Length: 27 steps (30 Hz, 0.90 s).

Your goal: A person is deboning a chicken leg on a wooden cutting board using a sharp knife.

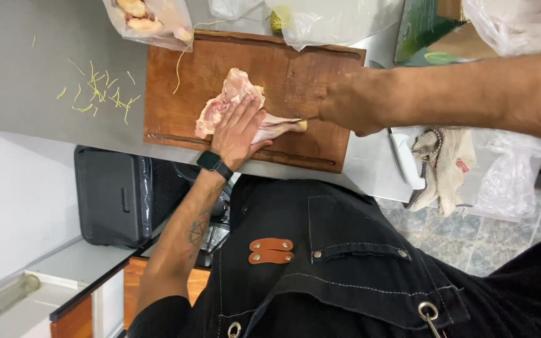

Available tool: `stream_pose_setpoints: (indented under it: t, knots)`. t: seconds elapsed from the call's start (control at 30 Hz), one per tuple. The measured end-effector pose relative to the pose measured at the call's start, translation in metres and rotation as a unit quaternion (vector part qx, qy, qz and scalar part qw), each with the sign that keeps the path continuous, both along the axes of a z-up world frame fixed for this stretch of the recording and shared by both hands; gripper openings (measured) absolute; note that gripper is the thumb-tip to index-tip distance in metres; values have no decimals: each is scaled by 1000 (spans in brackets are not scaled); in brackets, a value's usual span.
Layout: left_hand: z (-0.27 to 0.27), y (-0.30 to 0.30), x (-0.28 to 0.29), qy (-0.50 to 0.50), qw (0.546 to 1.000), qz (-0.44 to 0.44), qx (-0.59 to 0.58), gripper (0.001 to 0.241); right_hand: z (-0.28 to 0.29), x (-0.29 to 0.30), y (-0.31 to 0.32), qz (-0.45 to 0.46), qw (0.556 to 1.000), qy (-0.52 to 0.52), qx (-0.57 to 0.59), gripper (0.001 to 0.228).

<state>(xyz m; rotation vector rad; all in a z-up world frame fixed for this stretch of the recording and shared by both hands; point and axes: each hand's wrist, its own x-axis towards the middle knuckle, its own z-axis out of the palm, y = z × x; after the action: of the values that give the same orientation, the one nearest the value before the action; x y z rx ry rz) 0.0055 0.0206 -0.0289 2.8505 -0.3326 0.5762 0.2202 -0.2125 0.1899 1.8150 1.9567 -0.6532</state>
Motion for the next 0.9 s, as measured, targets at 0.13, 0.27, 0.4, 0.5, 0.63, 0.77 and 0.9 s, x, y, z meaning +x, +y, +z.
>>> stream_pose_setpoints:
  t: [0.13, 0.27, 0.4, 0.5, 0.63, 0.77, 0.9]
  knots:
    - [1, -16, -22, -65, 996, 49, 40, 63, 4, 1, -20, -57, 997, -23, -38, 36]
    - [2, -49, -30, -216, 964, 148, 54, 21, -3, -37, -11, -52, 999, -10, 11, 42]
    - [1, -60, -27, -238, 952, 182, 65, 8, -12, -54, -16, -58, 997, -4, 45, 47]
    - [8, -60, -32, -256, 947, 184, 63, 6, -24, -48, -37, -63, 995, 14, 82, 52]
    - [10, -55, -36, -279, 950, 135, 37, 11, -33, -55, -62, -91, 985, 27, 147, 60]
    - [10, -51, -35, -289, 950, 118, 25, 11, -33, -54, -44, -48, 984, -12, 172, 17]
    - [13, -52, -35, -278, 953, 121, 16, 13, -29, -54, -31, -27, 984, -15, 178, 17]
